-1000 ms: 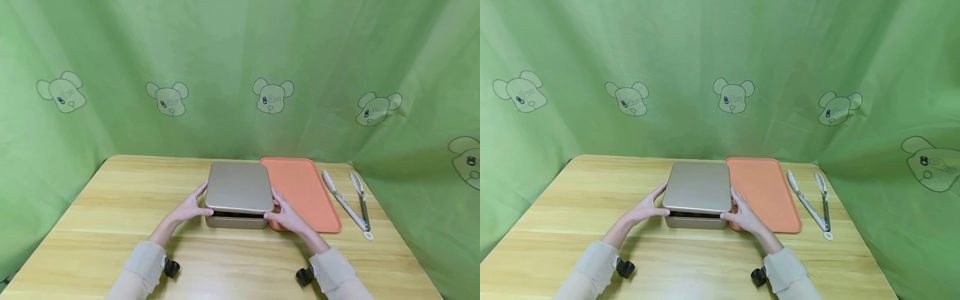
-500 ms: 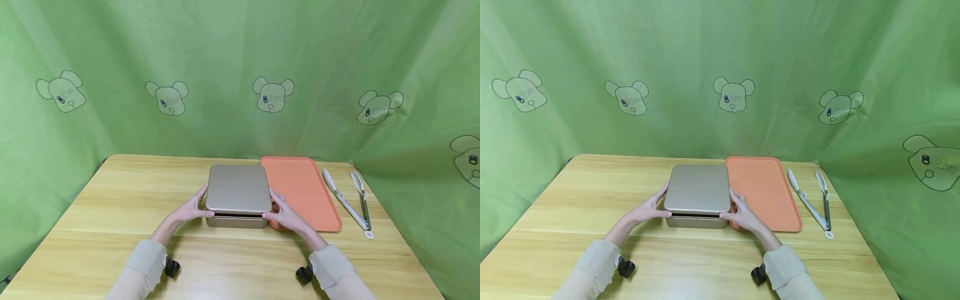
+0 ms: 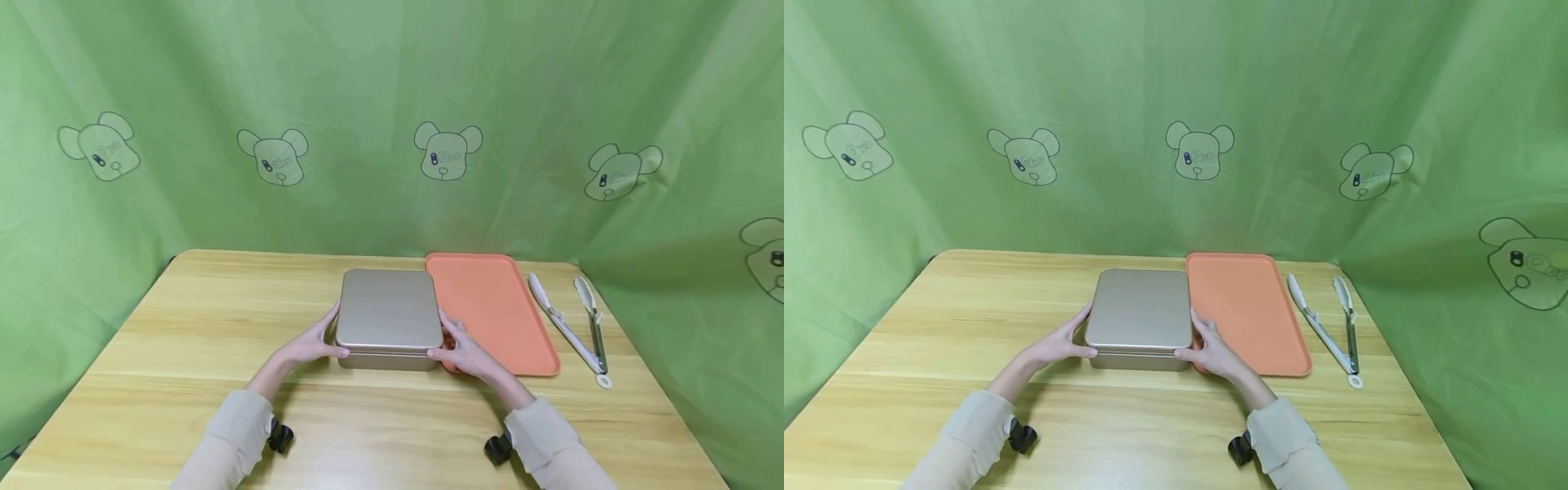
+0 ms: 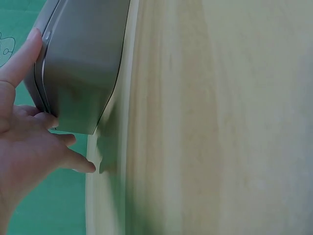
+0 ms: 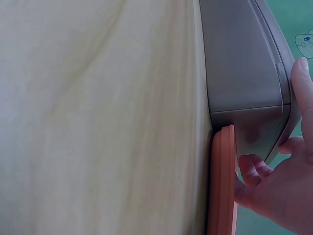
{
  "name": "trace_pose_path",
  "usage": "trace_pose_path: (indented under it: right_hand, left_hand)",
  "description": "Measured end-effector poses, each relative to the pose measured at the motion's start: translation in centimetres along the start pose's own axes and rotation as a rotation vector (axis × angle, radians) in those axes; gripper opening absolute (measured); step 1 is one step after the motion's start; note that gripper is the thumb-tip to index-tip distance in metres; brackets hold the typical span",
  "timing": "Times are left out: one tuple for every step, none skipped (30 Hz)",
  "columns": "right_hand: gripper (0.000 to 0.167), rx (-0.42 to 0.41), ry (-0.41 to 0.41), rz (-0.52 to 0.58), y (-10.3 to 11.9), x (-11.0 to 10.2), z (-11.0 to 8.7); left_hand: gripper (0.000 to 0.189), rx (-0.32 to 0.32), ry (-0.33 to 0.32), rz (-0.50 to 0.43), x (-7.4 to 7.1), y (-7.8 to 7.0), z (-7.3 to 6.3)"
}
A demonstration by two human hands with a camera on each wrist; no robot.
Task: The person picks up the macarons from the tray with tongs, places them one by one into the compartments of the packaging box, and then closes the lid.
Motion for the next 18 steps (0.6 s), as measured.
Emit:
trace_pose_path:
  right_hand:
    - [0.094, 0.004, 0.003, -0.004, -0.08, -0.02, -0.04]
    - [0.094, 0.015, 0.001, -0.006, -0.18, -0.02, -0.08]
    - [0.094, 0.025, 0.003, -0.007, -0.29, -0.01, -0.10]
    - [0.095, 0.032, 0.005, -0.006, -0.35, 0.02, -0.11]
    - [0.095, 0.037, 0.008, -0.002, -0.39, 0.06, -0.10]
    - [0.095, 0.038, 0.007, 0.002, -0.39, 0.08, -0.09]
    - [0.095, 0.039, 0.006, 0.003, -0.40, 0.08, -0.08]
    - [0.095, 0.038, 0.006, 0.005, -0.39, 0.09, -0.06]
    - [0.095, 0.033, 0.007, -0.001, -0.32, 0.08, -0.06]
    - [0.095, 0.032, 0.005, -0.008, -0.27, 0.04, -0.06]
    - [0.095, 0.031, 0.005, -0.015, -0.18, 0.02, -0.07]
    - [0.096, 0.032, 0.004, -0.025, -0.13, -0.01, -0.07]
    - [0.096, 0.033, 0.005, -0.031, -0.09, -0.02, -0.07]
    - [0.096, 0.034, 0.007, -0.033, -0.07, -0.01, -0.07]
    - [0.096, 0.036, 0.011, -0.032, -0.07, 0.00, -0.07]
    - [0.097, 0.037, 0.017, -0.018, -0.11, 0.04, -0.06]
    - [0.097, 0.039, 0.024, -0.003, -0.17, 0.09, -0.07]
    - [0.097, 0.040, 0.027, 0.007, -0.24, 0.12, -0.08]
  left_hand:
    - [0.106, 0.000, -0.001, 0.002, 0.03, 0.02, 0.00]
    - [0.105, -0.003, -0.001, 0.001, 0.06, 0.04, -0.02]
    - [0.105, -0.002, -0.002, 0.003, 0.07, 0.07, -0.01]
    - [0.106, -0.003, -0.004, 0.005, 0.05, 0.03, -0.06]
    - [0.106, -0.004, -0.004, 0.004, 0.03, 0.01, -0.09]
    - [0.106, -0.002, -0.005, 0.007, 0.02, -0.02, -0.08]
    - [0.106, -0.001, -0.005, 0.011, 0.01, -0.05, -0.08]
    - [0.106, -0.002, -0.005, 0.013, 0.01, -0.07, -0.08]
    - [0.106, -0.002, -0.006, 0.019, 0.01, -0.10, -0.08]
    - [0.105, -0.003, -0.008, 0.021, 0.00, -0.10, -0.08]
    - [0.105, -0.004, -0.010, 0.024, 0.01, -0.10, -0.06]
    - [0.105, -0.005, -0.011, 0.029, 0.02, -0.10, -0.06]
    - [0.105, -0.007, -0.013, 0.032, 0.02, -0.09, -0.06]
    - [0.105, -0.009, -0.014, 0.034, 0.03, -0.08, -0.06]
    - [0.105, -0.009, -0.015, 0.035, 0.05, -0.08, -0.06]
    - [0.105, -0.007, -0.014, 0.032, 0.07, -0.08, -0.05]
    - [0.105, -0.008, -0.012, 0.027, 0.10, -0.07, -0.05]
    - [0.105, -0.009, -0.011, 0.021, 0.13, -0.05, -0.06]
Point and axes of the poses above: each hand's wrist, its own z-axis towards the middle knuckle, its own x-axis out of the palm, y = z × x, the point moved 5 cm from there along z, towards the middle knuckle, and after that the axes turned 2 degrees about x, right-handed, at the moved point
